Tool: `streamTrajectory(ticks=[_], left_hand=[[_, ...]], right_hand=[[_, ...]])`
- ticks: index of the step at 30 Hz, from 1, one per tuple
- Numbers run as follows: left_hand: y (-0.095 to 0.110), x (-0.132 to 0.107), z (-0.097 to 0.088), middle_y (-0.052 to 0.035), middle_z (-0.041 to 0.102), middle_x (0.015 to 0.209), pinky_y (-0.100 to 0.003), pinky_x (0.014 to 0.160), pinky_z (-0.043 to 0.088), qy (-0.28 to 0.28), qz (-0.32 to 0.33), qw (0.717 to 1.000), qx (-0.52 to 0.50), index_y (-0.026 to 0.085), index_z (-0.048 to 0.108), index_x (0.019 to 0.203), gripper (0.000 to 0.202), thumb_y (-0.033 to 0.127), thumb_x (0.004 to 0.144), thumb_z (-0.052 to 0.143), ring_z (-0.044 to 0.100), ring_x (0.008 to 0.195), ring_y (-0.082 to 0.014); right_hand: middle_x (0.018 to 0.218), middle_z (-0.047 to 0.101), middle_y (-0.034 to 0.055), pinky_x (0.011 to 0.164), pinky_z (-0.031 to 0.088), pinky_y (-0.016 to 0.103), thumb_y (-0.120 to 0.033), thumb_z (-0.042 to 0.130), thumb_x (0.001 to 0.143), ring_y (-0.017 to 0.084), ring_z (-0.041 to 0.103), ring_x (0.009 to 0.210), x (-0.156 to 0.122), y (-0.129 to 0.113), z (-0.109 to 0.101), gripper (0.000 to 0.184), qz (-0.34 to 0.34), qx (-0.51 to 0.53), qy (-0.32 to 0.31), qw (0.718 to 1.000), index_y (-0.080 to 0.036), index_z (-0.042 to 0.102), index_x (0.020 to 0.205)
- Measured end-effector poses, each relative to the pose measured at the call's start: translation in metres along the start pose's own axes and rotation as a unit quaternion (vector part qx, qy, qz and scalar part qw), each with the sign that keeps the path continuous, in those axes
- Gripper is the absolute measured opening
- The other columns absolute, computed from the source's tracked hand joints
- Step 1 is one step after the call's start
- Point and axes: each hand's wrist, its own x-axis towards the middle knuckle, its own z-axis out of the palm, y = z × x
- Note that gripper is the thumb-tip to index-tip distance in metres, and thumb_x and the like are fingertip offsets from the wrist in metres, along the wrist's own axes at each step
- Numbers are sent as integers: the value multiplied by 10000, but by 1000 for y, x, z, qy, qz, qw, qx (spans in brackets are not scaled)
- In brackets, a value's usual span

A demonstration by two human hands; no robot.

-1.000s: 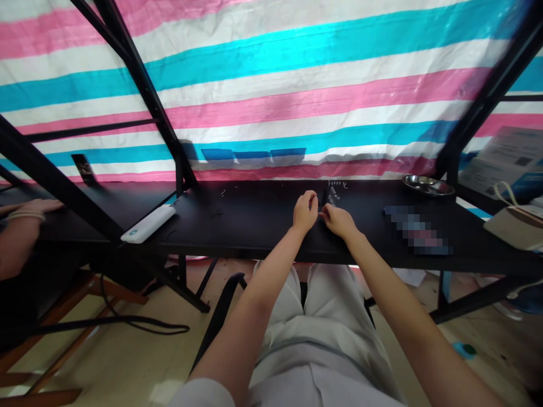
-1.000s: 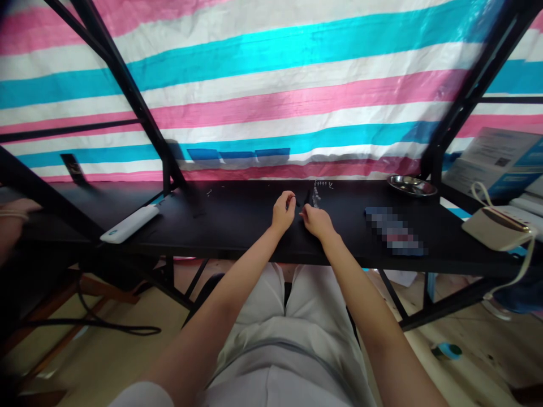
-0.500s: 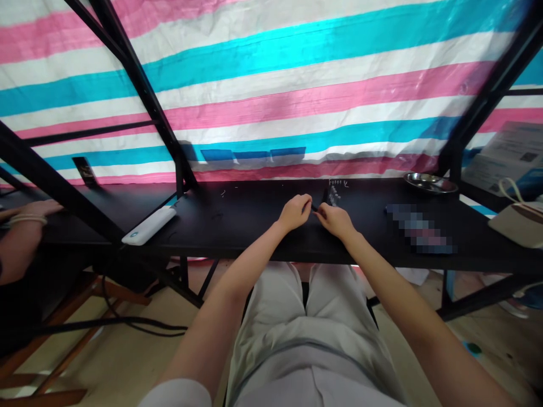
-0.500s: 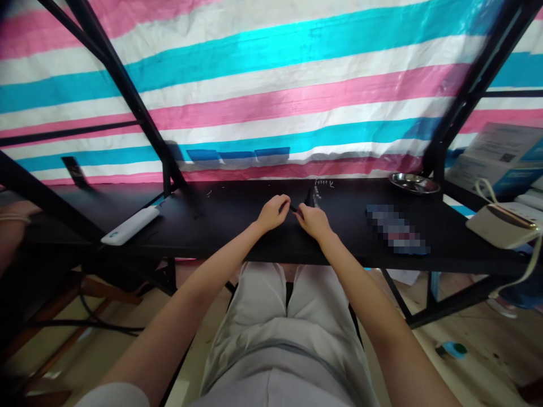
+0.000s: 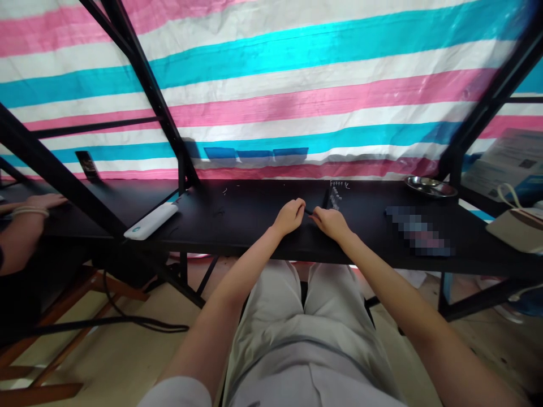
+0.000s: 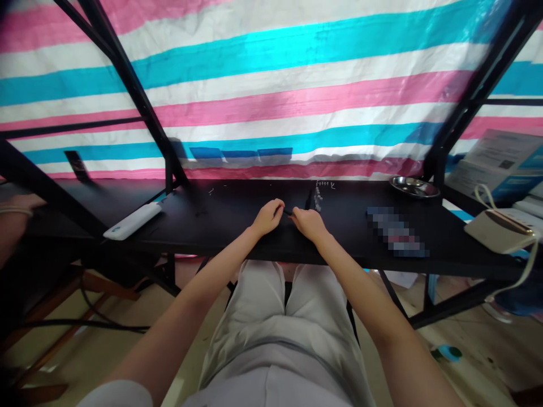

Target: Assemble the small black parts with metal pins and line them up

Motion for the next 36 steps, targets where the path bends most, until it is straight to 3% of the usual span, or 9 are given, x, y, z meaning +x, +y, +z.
streamTrajectory(ticks=[4, 9, 13, 19, 26, 31, 36], left_hand=[[0, 0, 1, -41, 552, 800, -289, 751, 439, 11, -2, 1000, -27, 173, 504, 902, 128, 201, 869, 384, 531, 761, -150], [3, -1, 2, -27, 580, 800, -284, 762, 445, 49, -39, 994, -86, 165, 478, 1040, 215, 280, 859, 453, 558, 757, -137], [2, 2, 5, -20, 604, 741, -273, 703, 450, 24, -86, 987, -133, 164, 548, 890, 205, 352, 810, 539, 571, 706, -133], [-9, 6, 14, -15, 621, 638, -246, 607, 456, -19, -178, 937, -300, 140, 546, 754, 240, 369, 733, 614, 593, 606, -125], [-39, 21, -3, -8, 622, 608, -251, 616, 449, 9, -247, 962, -120, 162, 522, 663, 152, 278, 714, 605, 580, 592, -126], [-74, 24, -38, -36, 640, 698, -282, 693, 450, 13, -352, 933, 70, 176, 545, 660, 84, 237, 674, 600, 596, 704, -167], [-94, 4, -66, -45, 629, 748, -282, 688, 435, -2, -388, 908, 159, 190, 544, 704, 91, 276, 695, 570, 587, 754, -186]], right_hand=[[753, 668, 67, 553, 247, 268, -353, 408, 913, 164, 572, 610, 0, 0, 1, 259, 7, 1, 8, 1000, -160, 575, 871], [699, 648, 50, 547, 247, 258, -387, 369, 920, 147, 552, 572, -1, -1, 5, 314, 26, 16, 66, 997, -161, 581, 865], [676, 633, 48, 544, 255, 257, -358, 362, 921, 138, 543, 562, -1, -2, 6, 315, 7, 17, 88, 996, -161, 580, 805], [802, 675, 66, 526, 298, 247, -337, 358, 929, 147, 590, 613, -1, -4, 5, 298, -9, 46, 52, 998, -162, 599, 904], [1016, 670, 78, 645, 416, 236, -254, 353, 914, 158, 632, 797, -1, -2, 7, 292, -45, 108, 38, 992, -182, 593, 1066], [1014, 671, 78, 678, 427, 244, -255, 348, 908, 165, 627, 813, -1, -2, 4, 305, -17, 116, 19, 993, -177, 603, 1056], [1000, 674, 75, 675, 418, 242, -263, 351, 902, 166, 622, 801, -1, -3, 4, 307, -10, 122, 15, 992, -175, 607, 1048]])
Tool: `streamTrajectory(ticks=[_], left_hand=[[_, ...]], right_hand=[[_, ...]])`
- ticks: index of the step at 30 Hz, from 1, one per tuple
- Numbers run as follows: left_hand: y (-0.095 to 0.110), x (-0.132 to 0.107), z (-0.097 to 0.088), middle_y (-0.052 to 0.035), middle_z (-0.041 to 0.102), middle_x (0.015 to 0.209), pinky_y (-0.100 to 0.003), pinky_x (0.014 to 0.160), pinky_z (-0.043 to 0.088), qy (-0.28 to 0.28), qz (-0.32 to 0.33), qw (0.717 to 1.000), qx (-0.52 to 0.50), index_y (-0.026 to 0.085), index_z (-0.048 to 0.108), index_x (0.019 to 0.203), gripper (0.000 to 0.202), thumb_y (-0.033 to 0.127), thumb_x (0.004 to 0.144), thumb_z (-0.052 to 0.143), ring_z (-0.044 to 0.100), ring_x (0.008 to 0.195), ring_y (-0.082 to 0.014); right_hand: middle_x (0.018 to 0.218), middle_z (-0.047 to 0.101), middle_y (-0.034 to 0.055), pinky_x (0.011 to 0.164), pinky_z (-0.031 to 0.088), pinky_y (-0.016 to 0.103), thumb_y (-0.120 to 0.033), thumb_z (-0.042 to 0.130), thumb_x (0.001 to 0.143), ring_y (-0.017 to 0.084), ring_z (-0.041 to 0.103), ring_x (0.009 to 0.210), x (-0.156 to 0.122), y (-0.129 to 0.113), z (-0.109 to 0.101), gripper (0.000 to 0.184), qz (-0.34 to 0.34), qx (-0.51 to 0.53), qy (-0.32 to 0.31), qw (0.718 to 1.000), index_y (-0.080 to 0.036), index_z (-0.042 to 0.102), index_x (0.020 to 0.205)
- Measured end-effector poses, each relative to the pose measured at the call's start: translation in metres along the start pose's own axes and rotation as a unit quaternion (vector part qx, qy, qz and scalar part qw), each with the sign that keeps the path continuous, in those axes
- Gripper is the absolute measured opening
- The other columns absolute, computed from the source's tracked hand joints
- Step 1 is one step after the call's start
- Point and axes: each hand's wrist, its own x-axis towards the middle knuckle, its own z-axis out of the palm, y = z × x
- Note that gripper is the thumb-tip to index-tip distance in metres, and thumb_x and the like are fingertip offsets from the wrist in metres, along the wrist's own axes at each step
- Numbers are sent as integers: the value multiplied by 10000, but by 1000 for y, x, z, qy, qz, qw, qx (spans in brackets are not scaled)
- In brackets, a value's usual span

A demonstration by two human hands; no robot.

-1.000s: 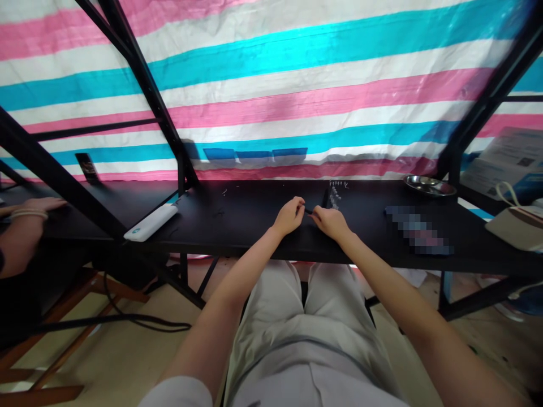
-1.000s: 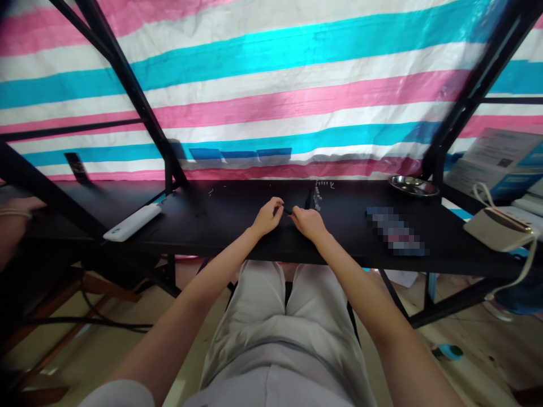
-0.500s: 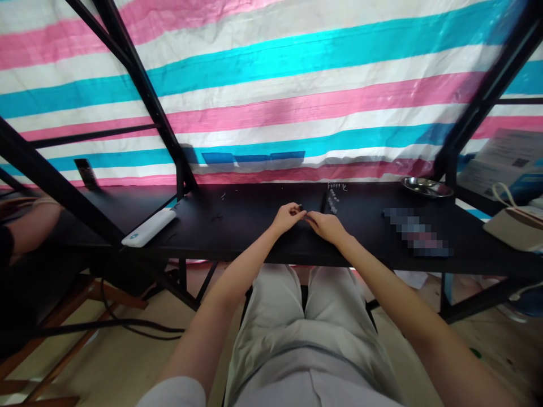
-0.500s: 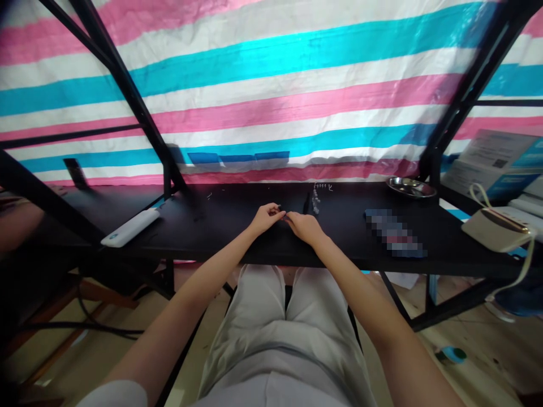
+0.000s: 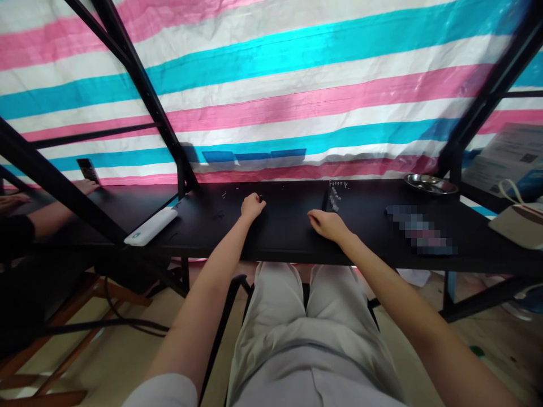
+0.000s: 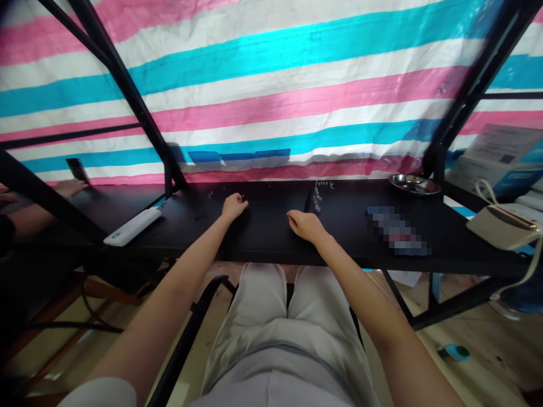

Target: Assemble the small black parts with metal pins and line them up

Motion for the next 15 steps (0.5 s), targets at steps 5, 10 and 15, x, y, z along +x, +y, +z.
streamTrajectory(ticks=[5, 10, 15], left_hand=[[-15, 0, -2, -48, 628, 793, -267, 687, 429, -9, -15, 1000, 20, 190, 545, 732, 98, 270, 691, 583, 583, 767, -176], [-19, 4, -1, -65, 632, 802, -277, 699, 437, -26, -25, 999, 37, 182, 544, 714, 97, 248, 676, 604, 592, 793, -193], [-19, 4, 0, -77, 637, 803, -283, 714, 446, -34, -29, 998, 42, 176, 558, 709, 116, 268, 685, 625, 599, 808, -205]], right_hand=[[953, 680, 75, 681, 424, 245, -278, 345, 899, 159, 621, 757, -1, 1, -2, 322, 14, 20, 36, 999, -165, 606, 1050], [976, 670, 88, 743, 446, 260, -319, 343, 895, 158, 618, 783, -4, 5, -8, 338, 46, 69, 107, 991, -162, 605, 1040], [966, 658, 101, 759, 456, 271, -355, 329, 895, 166, 612, 810, -7, 10, -14, 356, 109, 99, 167, 975, -164, 599, 1027]])
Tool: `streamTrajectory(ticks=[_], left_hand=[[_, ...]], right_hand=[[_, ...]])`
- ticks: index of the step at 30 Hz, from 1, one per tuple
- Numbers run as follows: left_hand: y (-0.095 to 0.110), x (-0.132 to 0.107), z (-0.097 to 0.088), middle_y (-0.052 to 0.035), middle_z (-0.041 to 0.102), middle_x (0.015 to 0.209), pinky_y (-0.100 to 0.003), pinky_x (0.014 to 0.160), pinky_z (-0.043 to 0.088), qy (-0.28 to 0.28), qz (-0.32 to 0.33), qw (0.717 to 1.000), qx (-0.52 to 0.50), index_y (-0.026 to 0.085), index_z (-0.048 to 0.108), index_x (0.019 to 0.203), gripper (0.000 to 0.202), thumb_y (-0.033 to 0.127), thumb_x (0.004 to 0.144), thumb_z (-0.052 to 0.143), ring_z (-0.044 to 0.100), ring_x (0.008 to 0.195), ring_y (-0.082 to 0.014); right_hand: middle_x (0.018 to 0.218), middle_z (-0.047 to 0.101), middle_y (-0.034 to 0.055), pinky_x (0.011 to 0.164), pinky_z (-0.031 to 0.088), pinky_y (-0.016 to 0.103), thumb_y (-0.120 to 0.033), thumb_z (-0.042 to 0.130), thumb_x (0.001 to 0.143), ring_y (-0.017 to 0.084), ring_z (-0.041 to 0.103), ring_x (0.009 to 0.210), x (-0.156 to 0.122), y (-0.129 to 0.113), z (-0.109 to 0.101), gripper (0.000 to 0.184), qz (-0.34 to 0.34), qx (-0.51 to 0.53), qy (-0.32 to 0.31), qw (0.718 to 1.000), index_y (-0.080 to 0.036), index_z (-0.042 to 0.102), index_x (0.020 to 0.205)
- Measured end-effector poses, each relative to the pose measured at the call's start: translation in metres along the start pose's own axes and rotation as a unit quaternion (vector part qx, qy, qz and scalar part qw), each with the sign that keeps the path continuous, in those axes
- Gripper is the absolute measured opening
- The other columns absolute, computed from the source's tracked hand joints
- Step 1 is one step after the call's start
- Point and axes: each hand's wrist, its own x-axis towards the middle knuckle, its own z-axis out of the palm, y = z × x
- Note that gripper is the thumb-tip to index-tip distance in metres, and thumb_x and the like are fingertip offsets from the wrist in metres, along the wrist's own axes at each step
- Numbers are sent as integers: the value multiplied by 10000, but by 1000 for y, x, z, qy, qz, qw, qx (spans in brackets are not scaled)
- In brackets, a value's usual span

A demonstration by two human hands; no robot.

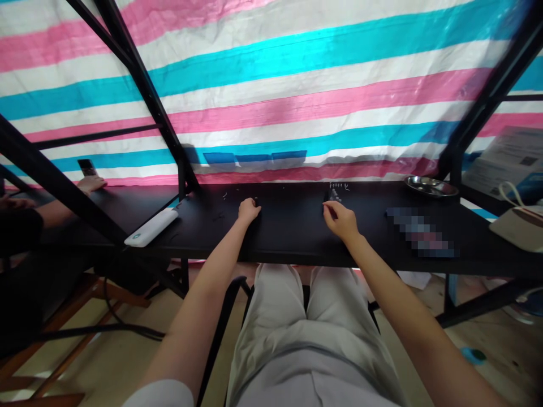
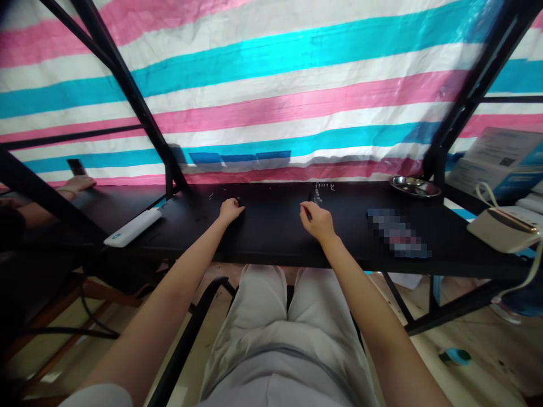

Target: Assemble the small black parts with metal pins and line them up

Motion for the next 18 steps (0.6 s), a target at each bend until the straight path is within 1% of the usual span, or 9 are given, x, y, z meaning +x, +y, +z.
streamTrajectory(ticks=[3, 6, 9, 11, 13, 15, 16, 18], left_hand=[[1, -1, 1, -81, 642, 811, -284, 720, 449, 0, 1, 1000, 6, 175, 570, 713, 125, 286, 701, 626, 600, 818, -207], [1, -3, 2, -86, 645, 822, -285, 731, 450, 4, 0, 1000, 12, 174, 578, 727, 121, 288, 719, 618, 601, 837, -213], [1, -6, 2, -95, 641, 848, -293, 750, 448, 2, -1, 1000, 10, 169, 577, 748, 154, 316, 728, 620, 599, 868, -226], [2, -10, 0, -109, 629, 906, -303, 768, 445, 8, -8, 1000, 2, 161, 572, 808, 214, 345, 719, 635, 590, 906, -239], [5, -17, -3, -122, 609, 959, -318, 781, 442, 44, -15, 999, -15, 146, 550, 917, 307, 345, 706, 650, 575, 939, -250], [13, -28, -6, -113, 597, 940, -324, 786, 438, 112, 6, 993, -45, 137, 506, 1013, 348, 297, 727, 625, 563, 932, -238], [18, -34, -6, -95, 592, 908, -317, 786, 436, 146, 34, 986, -66, 144, 493, 1029, 312, 265, 756, 585, 559, 909, -218], [31, -47, -5, -59, 578, 836, -301, 781, 435, 176, 124, 970, -112, 165, 492, 1011, 204, 228, 817, 486, 550, 836, -179]], right_hand=[[922, 651, 106, 760, 453, 286, -380, 321, 893, 174, 599, 784, 0, 3, -4, 368, 36, -2, 46, 998, -164, 599, 998], [901, 636, 111, 756, 443, 304, -387, 315, 888, 184, 579, 761, 2, 6, -9, 369, 91, -25, 82, 992, -164, 589, 995], [911, 619, 113, 770, 424, 311, -342, 308, 880, 194, 566, 779, 5, 11, -15, 354, 160, -60, 110, 979, -150, 548, 1056], [942, 611, 117, 779, 411, 320, -284, 319, 855, 210, 564, 837, 7, 17, -17, 346, 211, -82, 114, 967, -141, 510, 1105], [973, 608, 124, 774, 405, 331, -236, 350, 816, 231, 559, 898, 8, 24, -18, 356, 259, -93, 97, 957, -139, 493, 1127], [999, 606, 139, 765, 404, 348, -214, 388, 780, 252, 556, 927, 9, 30, -17, 359, 295, -103, 55, 948, -136, 511, 1108], [1010, 605, 148, 767, 404, 359, -213, 408, 767, 261, 557, 930, 8, 33, -15, 352, 307, -113, 26, 945, -135, 528, 1089], [1020, 605, 163, 778, 402, 385, -226, 450, 749, 274, 562, 927, 7, 38, -11, 335, 321, -138, -35, 936, -134, 563, 1050]])
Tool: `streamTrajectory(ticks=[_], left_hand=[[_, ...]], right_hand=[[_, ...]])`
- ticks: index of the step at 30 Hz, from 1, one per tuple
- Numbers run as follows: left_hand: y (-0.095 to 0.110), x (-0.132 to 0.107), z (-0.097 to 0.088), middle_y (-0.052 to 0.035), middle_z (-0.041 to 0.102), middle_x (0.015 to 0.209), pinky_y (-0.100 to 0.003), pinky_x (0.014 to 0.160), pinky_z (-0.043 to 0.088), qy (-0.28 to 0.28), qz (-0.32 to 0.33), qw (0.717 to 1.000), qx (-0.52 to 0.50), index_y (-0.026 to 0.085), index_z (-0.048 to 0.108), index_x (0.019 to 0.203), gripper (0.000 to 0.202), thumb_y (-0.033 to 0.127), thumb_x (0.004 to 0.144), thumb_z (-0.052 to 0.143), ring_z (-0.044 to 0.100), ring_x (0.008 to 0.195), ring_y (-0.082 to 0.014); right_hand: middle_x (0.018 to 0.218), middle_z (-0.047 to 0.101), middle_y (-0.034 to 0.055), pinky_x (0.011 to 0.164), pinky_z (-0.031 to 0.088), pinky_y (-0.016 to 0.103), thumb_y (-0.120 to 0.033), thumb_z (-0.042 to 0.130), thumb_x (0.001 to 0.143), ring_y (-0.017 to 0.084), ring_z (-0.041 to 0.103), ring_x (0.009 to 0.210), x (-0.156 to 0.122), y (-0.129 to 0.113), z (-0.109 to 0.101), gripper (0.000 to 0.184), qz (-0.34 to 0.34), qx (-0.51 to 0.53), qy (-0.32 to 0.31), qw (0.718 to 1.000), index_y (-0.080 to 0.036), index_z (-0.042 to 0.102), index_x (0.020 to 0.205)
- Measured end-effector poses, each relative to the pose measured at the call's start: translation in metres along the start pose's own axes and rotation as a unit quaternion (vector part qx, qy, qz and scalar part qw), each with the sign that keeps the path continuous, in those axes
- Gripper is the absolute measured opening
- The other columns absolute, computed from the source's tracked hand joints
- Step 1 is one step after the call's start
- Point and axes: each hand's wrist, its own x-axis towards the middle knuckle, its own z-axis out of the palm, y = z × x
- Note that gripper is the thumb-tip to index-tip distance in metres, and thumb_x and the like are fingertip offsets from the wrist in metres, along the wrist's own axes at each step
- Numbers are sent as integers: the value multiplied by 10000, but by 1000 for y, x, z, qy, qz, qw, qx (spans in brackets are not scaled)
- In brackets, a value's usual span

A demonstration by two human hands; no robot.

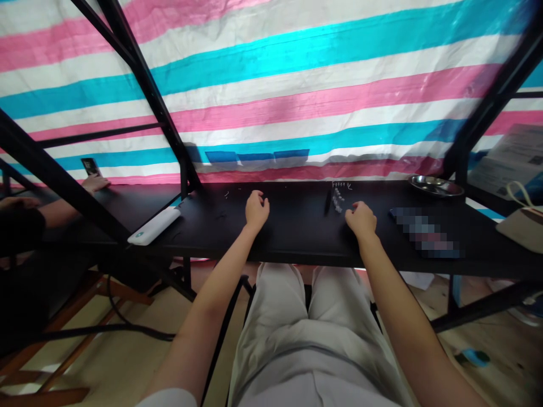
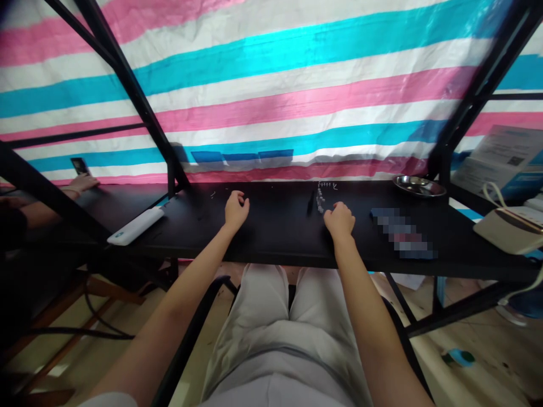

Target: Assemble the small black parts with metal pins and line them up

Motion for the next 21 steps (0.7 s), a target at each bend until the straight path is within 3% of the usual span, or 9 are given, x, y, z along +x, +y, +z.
streamTrajectory(ticks=[4, 8, 11, 15, 21], left_hand=[[39, -21, 10, -49, 565, 820, -299, 780, 440, -54, 169, 981, -78, 170, 524, 994, 182, 201, 829, 454, 524, 822, -170], [73, -35, 30, -66, 571, 958, -340, 842, 434, -129, 269, 950, -88, 188, 493, 1171, 343, 205, 830, 459, 509, 890, -191], [90, -38, 48, -75, 547, 1046, -355, 849, 430, -169, 278, 944, -58, 213, 433, 1286, 455, 238, 833, 466, 497, 921, -208], [102, -38, 73, -84, 527, 1044, -349, 786, 436, -216, 238, 947, -25, 235, 366, 1356, 540, 284, 832, 484, 490, 930, -228], [109, -36, 92, -96, 524, 1089, -357, 764, 414, -224, 221, 949, 19, 268, 376, 1343, 517, 258, 839, 490, 469, 968, -249]], right_hand=[[985, 619, 160, 776, 404, 406, -270, 505, 725, 280, 572, 908, 1, 3, 8, 326, -9, -57, -57, 997, -143, 611, 1006], [984, 621, 145, 753, 409, 389, -323, 506, 740, 274, 567, 912, 0, 4, 9, 290, -45, -79, -53, 994, -164, 648, 936], [996, 617, 138, 752, 408, 380, -386, 518, 763, 267, 564, 920, -1, 3, 9, 296, -62, -86, -50, 993, -177, 651, 925], [995, 620, 131, 754, 407, 379, -420, 524, 778, 271, 562, 933, -1, 2, 7, 316, -65, -89, -59, 992, -175, 642, 940], [1005, 618, 135, 744, 409, 378, -402, 518, 793, 276, 563, 942, 0, 0, 8, 292, -69, -93, -62, 991, -173, 633, 934]])
